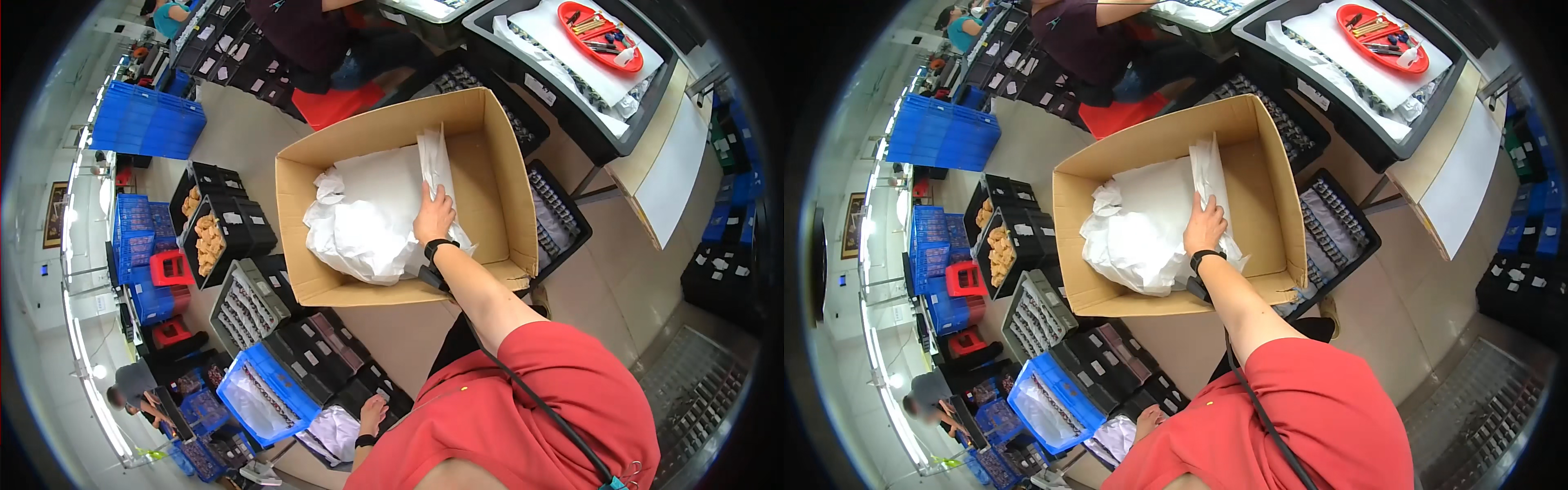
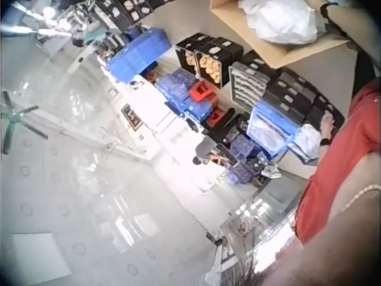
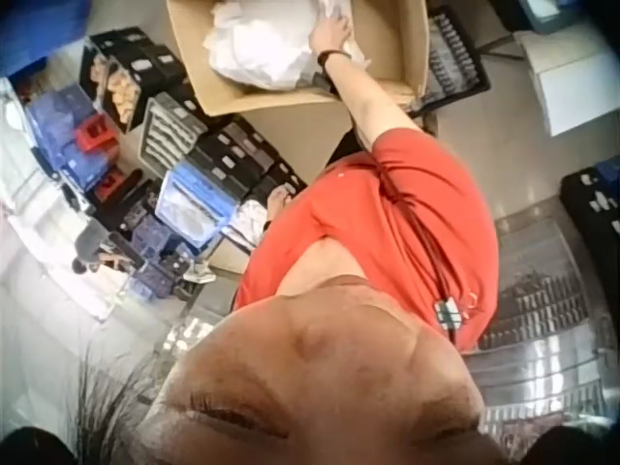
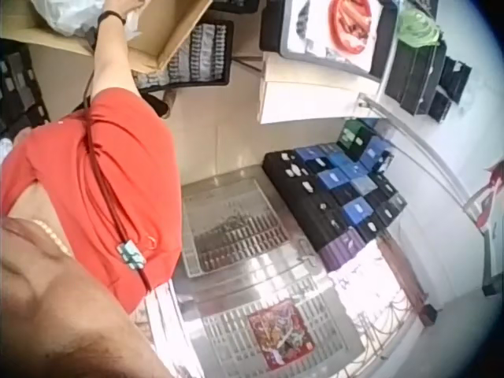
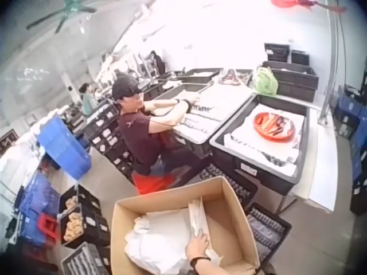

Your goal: Organizing, moving, and packing small manufactured components into bins and boxes within a production facility.

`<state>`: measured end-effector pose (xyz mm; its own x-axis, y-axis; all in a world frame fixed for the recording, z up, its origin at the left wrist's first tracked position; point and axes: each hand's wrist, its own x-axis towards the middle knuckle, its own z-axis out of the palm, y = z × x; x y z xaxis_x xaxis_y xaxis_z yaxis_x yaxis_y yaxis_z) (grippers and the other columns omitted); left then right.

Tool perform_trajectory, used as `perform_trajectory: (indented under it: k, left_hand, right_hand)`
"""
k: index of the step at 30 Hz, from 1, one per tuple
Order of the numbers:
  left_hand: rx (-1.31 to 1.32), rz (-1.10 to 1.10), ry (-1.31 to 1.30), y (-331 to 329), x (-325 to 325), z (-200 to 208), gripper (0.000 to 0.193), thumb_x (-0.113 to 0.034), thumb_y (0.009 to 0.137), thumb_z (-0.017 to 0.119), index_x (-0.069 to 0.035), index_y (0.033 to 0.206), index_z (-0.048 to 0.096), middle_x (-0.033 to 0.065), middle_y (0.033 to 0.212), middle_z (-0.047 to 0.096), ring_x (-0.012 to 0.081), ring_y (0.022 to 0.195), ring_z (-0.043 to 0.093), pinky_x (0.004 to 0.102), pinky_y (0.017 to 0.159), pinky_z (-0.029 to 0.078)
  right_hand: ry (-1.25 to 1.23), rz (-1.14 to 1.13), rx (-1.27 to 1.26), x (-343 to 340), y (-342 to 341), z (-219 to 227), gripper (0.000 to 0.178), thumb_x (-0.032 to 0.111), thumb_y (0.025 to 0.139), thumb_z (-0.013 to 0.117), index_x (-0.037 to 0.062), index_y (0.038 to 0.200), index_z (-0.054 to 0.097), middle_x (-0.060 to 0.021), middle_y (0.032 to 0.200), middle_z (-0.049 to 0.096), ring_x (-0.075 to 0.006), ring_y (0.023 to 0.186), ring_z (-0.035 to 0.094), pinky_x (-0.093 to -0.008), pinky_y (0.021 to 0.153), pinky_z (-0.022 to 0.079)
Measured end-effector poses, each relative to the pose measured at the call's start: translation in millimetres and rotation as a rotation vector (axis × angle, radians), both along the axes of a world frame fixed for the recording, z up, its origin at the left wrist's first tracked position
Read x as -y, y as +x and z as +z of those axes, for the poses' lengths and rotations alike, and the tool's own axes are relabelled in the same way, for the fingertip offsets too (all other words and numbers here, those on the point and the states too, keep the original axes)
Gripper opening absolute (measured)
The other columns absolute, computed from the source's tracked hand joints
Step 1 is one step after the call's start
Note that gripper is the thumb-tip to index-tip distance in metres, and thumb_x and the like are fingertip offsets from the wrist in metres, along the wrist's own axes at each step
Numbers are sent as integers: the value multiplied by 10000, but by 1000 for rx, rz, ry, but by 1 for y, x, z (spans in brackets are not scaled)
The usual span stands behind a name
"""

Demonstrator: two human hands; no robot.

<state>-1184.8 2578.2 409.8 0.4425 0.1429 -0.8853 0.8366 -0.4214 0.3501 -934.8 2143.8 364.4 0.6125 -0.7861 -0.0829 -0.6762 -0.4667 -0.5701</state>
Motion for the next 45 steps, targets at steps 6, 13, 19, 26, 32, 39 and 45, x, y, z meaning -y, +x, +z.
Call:
perform_trajectory:
  k: [6,13,19,26,32,39,45]
  left_hand:
    - [-49,-3,-54,-9,-21,-16,251,-236,809,532,-133,1037,550,-16,904,574,110,776,557,237,617,391]
    - [-23,-56,16,-7,4,-4,261,-239,813,535,-139,1054,542,-21,910,573,109,796,554,261,654,389]
    - [-17,-12,40,-2,17,1,255,-236,813,542,-137,1048,549,-32,884,566,109,784,552,253,624,385]
    - [-14,-3,32,3,21,-2,261,-227,813,548,-134,1057,549,-39,872,559,100,763,537,259,634,381]
    - [20,69,-38,-16,-10,-42,223,-243,800,566,-131,993,576,-38,809,565,84,709,526,233,573,377]
    - [100,124,-23,-13,14,-22,230,-192,802,577,-60,990,554,18,787,558,116,640,524,254,514,411]
    - [191,66,-44,-7,16,-36,349,-230,807,578,-42,1095,517,46,904,588,128,728,547,263,604,436]
  right_hand:
    - [-19,-7,20,-1,1,-2,436,23,700,517,38,1133,466,-131,1279,314,-310,1066,382,-426,856,344]
    - [120,-135,-88,30,-12,-2,365,90,749,515,39,1110,501,-118,1328,285,-313,1123,370,-438,894,332]
    - [415,-307,-145,83,-38,-17,374,142,749,485,31,1105,513,-137,1301,340,-342,1165,343,-475,949,297]
    - [362,-426,-98,92,-40,-2,538,139,712,501,35,1226,382,-228,1324,252,-380,1198,298,-472,992,250]
    - [541,-100,147,80,-8,25,676,259,682,625,9,1242,341,-260,1284,305,-379,1168,346,-445,947,321]
    - [6,929,24,26,-42,60,725,450,681,654,16,1217,431,-197,1079,547,-302,1089,470,-405,958,307]
    - [472,788,-163,54,-21,53,474,288,721,647,18,1098,549,-151,924,617,-266,910,579,-374,807,437]
